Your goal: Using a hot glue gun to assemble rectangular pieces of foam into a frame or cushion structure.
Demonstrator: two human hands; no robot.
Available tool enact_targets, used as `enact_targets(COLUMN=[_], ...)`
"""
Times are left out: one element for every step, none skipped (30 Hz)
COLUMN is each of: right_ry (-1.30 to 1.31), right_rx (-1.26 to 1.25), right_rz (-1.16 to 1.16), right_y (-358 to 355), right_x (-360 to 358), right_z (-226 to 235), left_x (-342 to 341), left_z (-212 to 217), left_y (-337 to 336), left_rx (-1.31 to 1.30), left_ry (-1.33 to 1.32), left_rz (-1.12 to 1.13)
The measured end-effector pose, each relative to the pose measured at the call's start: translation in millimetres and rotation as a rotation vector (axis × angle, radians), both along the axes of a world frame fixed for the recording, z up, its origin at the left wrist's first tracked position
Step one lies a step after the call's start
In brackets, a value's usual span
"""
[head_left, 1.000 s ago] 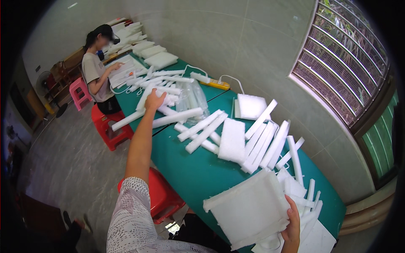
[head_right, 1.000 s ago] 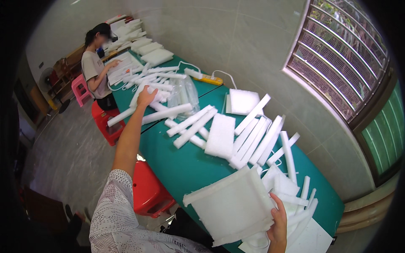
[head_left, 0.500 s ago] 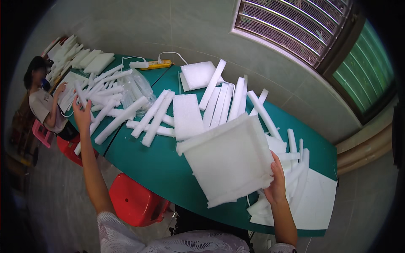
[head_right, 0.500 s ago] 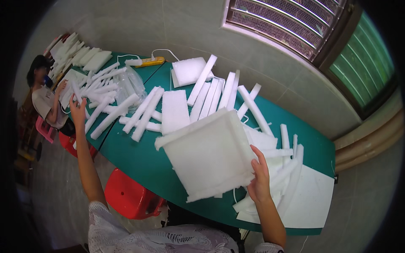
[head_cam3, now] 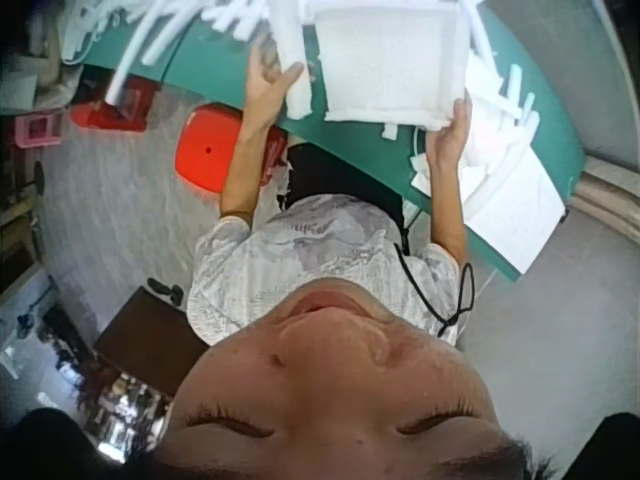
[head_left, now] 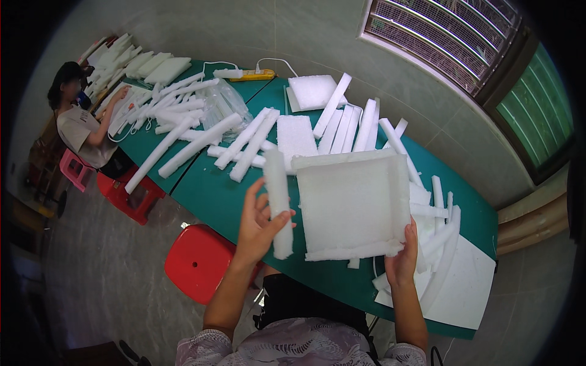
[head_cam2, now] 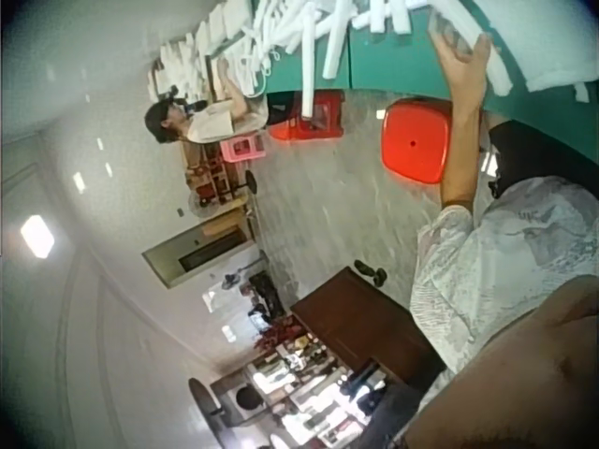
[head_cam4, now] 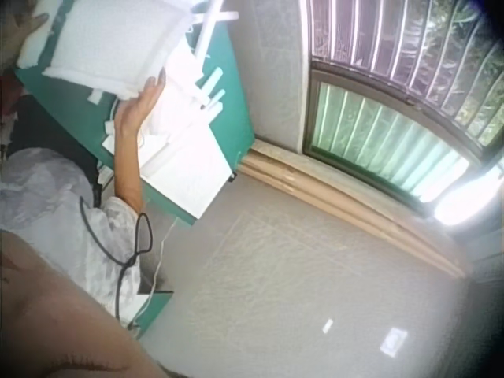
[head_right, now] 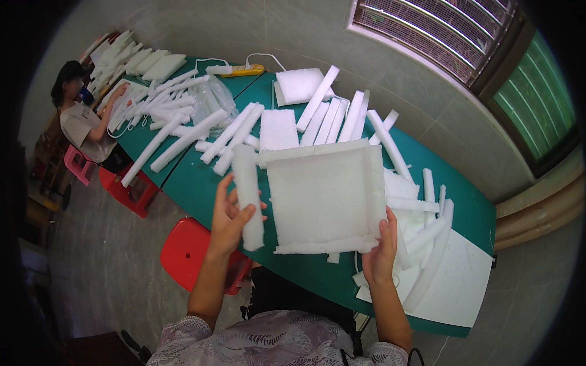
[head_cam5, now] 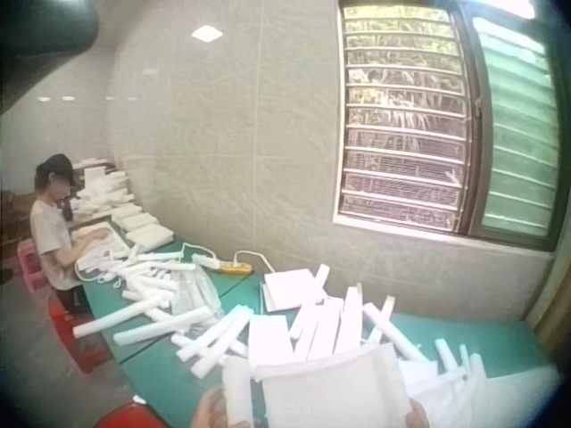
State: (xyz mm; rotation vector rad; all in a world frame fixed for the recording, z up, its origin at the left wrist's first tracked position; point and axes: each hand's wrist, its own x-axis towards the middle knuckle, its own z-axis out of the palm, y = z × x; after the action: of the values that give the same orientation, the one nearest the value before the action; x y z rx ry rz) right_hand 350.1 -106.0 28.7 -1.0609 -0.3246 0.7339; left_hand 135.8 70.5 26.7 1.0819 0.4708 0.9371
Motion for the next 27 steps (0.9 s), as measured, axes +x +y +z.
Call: enact_targets(right_ry=[0.003, 0.003, 0.004, -0.005, -0.014, -0.013, -0.004, 0.005, 0.007, 0.006, 0.005, 0.007, 0.006, 0.005, 0.006, 0.02, 0.033, 0.035, 0.041, 0.048, 0.048, 0.102, 0.159, 0.158, 0.242, 0.323, 0.354], right_rx=[0.012, 0.021, 0.022, 0.02, 0.016, 0.016, 0.032, 0.047, 0.045, 0.042, 0.04, 0.038, 0.031, 0.023, 0.022, 0.031, 0.039, 0.039, 0.045, 0.051, 0.049, 0.081, 0.116, 0.116, 0.126, 0.138, 0.137], right_rz=[-0.001, -0.008, -0.02, -0.02, -0.018, -0.028, -0.037, -0.045, -0.052, -0.049, -0.046, -0.05, -0.048, -0.046, -0.049, -0.059, -0.07, -0.074, -0.071, -0.069, -0.082, -0.058, -0.036, -0.048, -0.027, -0.008, -0.032], right_y=[0.5, -0.3, -1.7, -3.0, -4.6, -6.2, -7.4, -8.9, -10.2, -11.3, -12.0, -12.7, -13.2, -14.0, -14.6, -14.9, -16.0, -17.4, -18.6, -20.9, -23.5, -25.6, -27.0, -28.2, -28.9, -29.7, -30.4], right_x=[-2.5, -3.5, -4.0, -4.4, -4.3, -4.1, -3.9, -3.8, -3.7, -3.7, -3.9, -5.1, -6.6, -7.7, -8.0, -8.0, -7.8, -6.9, -5.8, -5.1, -3.8, -3.2, -3.3, -4.1, -5.6, -5.6, -7.7], right_z=[-0.1, -0.8, -2.7, -5.1, -6.5, -6.8, -7.1, -7.0, -7.3, -7.8, -8.2, -8.3, -8.2, -7.9, -7.2, -6.3, -5.6, -5.9, -6.9, -8.3, -8.8, -9.0, -10.4, -11.2, -12.3, -13.3, -13.9], left_x=[4.5, 8.6, 12.1, 15.5, 18.5, 20.8, 22.8, 24.2, 25.9, 27.9, 29.7, 30.9, 31.7, 32.5, 33.1, 33.5, 34.0, 33.5, 31.3, 27.9, 24.8, 19.0, 10.3, 2.9, -1.2, 2.5, 5.1], left_z=[-3.2, -5.4, -7.0, -7.9, -5.5, -5.2, -5.4, -5.2, -4.7, -4.0, -3.2, -2.7, -2.3, -1.9, -1.0, 0.4, 1.3, 0.3, -2.1, -5.1, -9.3, -11.8, -8.8, -5.2, -7.0, -5.8, -5.8], left_y=[-4.4, -7.8, -10.9, -14.0, -18.4, -19.7, -20.8, -22.3, -23.0, -22.7, -22.0, -21.6, -21.3, -21.6, -22.6, -24.0, -25.3, -25.1, -22.9, -20.6, -15.0, -7.2, 0.5, 7.3, 14.6, 18.0, 12.6], left_rx=[0.037, 0.039, 0.112, 0.184, 0.185, 0.186, 0.214, 0.241, 0.24, 0.229, 0.218, 0.217, 0.218, 0.219, 0.218, 0.229, 0.241, 0.24, 0.261, 0.281, 0.266, 0.252, 0.302, 0.335, 0.609, 0.889, 0.895], left_ry=[0.007, 0.008, 0.035, 0.062, 0.068, 0.069, 0.089, 0.109, 0.11, 0.094, 0.078, 0.079, 0.086, 0.093, 0.095, 0.105, 0.115, 0.116, 0.103, 0.093, 0.096, 0.099, 0.201, 0.346, 0.604, 0.855, 0.844], left_rz=[0.032, 0.021, 0.046, 0.07, 0.064, 0.054, 0.058, 0.064, 0.057, 0.076, 0.096, 0.092, 0.094, 0.096, 0.093, 0.083, 0.072, 0.067, 0.083, 0.098, 0.16, 0.222, 0.27, 0.311, 0.414, 0.514, 0.501])
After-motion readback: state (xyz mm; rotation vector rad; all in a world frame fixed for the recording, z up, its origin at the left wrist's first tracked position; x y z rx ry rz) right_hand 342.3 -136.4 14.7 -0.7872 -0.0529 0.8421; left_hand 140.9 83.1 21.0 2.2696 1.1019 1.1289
